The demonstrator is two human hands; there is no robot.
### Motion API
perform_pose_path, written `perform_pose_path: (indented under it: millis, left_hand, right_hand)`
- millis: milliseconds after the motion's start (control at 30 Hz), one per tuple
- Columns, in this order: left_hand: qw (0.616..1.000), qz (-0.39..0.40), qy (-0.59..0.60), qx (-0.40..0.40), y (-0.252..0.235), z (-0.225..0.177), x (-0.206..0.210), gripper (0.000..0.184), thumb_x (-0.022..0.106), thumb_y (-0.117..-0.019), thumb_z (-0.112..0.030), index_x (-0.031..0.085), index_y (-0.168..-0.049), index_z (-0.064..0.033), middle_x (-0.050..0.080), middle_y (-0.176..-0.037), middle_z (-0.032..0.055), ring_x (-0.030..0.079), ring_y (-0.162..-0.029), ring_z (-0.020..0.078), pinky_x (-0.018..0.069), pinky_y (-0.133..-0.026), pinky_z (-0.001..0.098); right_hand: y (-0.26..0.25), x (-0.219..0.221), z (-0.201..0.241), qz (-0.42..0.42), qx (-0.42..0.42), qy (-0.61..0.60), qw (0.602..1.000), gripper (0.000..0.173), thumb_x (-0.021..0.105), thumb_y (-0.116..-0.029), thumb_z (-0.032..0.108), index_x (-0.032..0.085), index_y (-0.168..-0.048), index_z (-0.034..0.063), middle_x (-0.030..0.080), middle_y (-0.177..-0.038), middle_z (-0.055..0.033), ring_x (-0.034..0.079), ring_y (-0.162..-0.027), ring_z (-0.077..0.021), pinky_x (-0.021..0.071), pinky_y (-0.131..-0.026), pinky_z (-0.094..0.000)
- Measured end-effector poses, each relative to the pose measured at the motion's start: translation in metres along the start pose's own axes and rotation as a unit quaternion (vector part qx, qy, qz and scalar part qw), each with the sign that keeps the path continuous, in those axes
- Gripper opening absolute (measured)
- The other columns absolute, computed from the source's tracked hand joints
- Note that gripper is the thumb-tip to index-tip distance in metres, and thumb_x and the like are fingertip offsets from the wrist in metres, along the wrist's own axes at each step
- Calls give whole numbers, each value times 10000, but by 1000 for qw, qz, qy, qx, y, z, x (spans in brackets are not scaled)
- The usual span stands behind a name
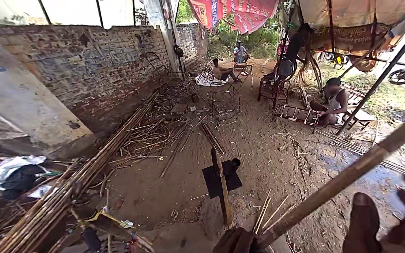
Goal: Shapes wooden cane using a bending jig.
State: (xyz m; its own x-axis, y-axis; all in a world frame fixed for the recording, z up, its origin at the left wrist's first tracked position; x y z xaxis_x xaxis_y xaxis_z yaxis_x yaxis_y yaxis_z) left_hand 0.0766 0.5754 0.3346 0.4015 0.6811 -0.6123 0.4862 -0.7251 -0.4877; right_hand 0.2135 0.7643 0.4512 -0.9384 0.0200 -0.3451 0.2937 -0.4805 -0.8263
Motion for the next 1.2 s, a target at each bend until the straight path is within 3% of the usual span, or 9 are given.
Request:
perform_pose_path:
  millis: [33, 100, 233, 333, 533, 667, 800, 967, 1200]
  left_hand:
    - [1000, -18, 6, -2, -1, -1, 2, 295, 651, -1013, -299, 669, -1043, -6, 670, -859, 122, 675, -792, 230, 585, -753, 378]
    - [999, -44, 19, 4, -8, -8, -1, 323, 611, -1034, -312, 659, -1046, 7, 669, -854, 128, 675, -777, 217, 582, -723, 354]
    - [992, -85, 73, 59, -19, -12, -7, 231, 629, -962, -185, 646, -1002, 42, 682, -839, 145, 691, -764, 205, 585, -697, 327]
    - [978, -131, 95, 131, -45, -3, -8, 238, 616, -965, -224, 625, -1058, -4, 673, -835, 80, 675, -767, 141, 586, -718, 286]
    - [945, -207, 173, 186, -119, -1, 14, 243, 527, -949, -269, 602, -913, -41, 588, -698, 45, 588, -595, 156, 528, -523, 345]
    - [973, -174, 122, 92, -172, -2, 52, 253, 550, -895, -235, 599, -976, 0, 587, -656, 65, 609, -537, 217, 484, -429, 405]
    - [994, -103, 47, -2, -201, -2, 70, 260, 566, -959, -297, 590, -1046, -53, 606, -674, 50, 652, -588, 239, 521, -477, 435]
    - [988, -41, 115, 97, -114, 4, 30, 260, 539, -977, -298, 603, -1009, -48, 541, -577, -5, 552, -470, 142, 484, -428, 368]
    - [977, 9, 22, 211, -30, -47, -36, 255, 636, -995, -358, 663, -952, -108, 620, -655, 7, 625, -568, 144, 520, -502, 342]
  right_hand:
    - [2, 15, 19, 29, 21, -91, 995, 621, 534, -1062, 327, 334, -1550, -2, 458, -1529, -155, 513, -1357, -185, 492, -1073, -374]
    - [10, 54, 58, 102, 40, -218, 970, 780, 580, -1022, 495, 250, -1600, 88, 565, -1429, -112, 655, -1136, -157, 588, -907, -384]
    - [-4, 102, 107, 116, -3, -217, 969, 607, 585, -1038, 275, 357, -1574, 101, 650, -1017, -31, 585, -674, -93, 533, -540, -287]
    - [-31, 127, 131, 182, -50, -283, 940, 539, 535, -1061, 213, 393, -1566, 90, 644, -979, -5, 557, -641, -67, 506, -513, -241]
    - [-81, 159, 128, 336, -57, -421, 841, 506, 508, -1069, 168, 410, -1560, 95, 594, -870, -10, 480, -545, -80, 427, -436, -225]
    - [-118, 185, 78, 356, 0, -487, 797, 465, 440, -1066, 180, 409, -1528, 132, 549, -838, 46, 443, -522, -38, 405, -436, -179]
    - [-149, 202, 21, 316, 69, -513, 795, 421, 387, -1099, 267, 403, -1514, 202, 515, -766, 44, 451, -490, -59, 423, -418, -196]
    - [-82, 153, 67, 203, 153, -404, 879, 406, 398, -1117, 314, 392, -1512, 219, 511, -762, -5, 448, -458, -114, 427, -374, -256]
    - [27, 40, 43, -109, 332, -484, 802, 178, 345, -1130, 265, 484, -1206, 186, 541, -676, 49, 469, -418, -53, 436, -370, -196]
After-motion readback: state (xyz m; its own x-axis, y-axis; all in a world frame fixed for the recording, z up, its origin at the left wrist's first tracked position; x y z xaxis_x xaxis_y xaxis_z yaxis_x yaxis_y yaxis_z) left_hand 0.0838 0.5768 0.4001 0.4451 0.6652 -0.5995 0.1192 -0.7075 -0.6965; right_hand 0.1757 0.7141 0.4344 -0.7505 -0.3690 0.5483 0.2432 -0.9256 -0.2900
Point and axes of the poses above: each hand's wrist, its own y-axis away from the middle knuckle, its own x-axis out of the palm, z = x × y, the point moved 8 cm from there along -y, towards the middle knuckle
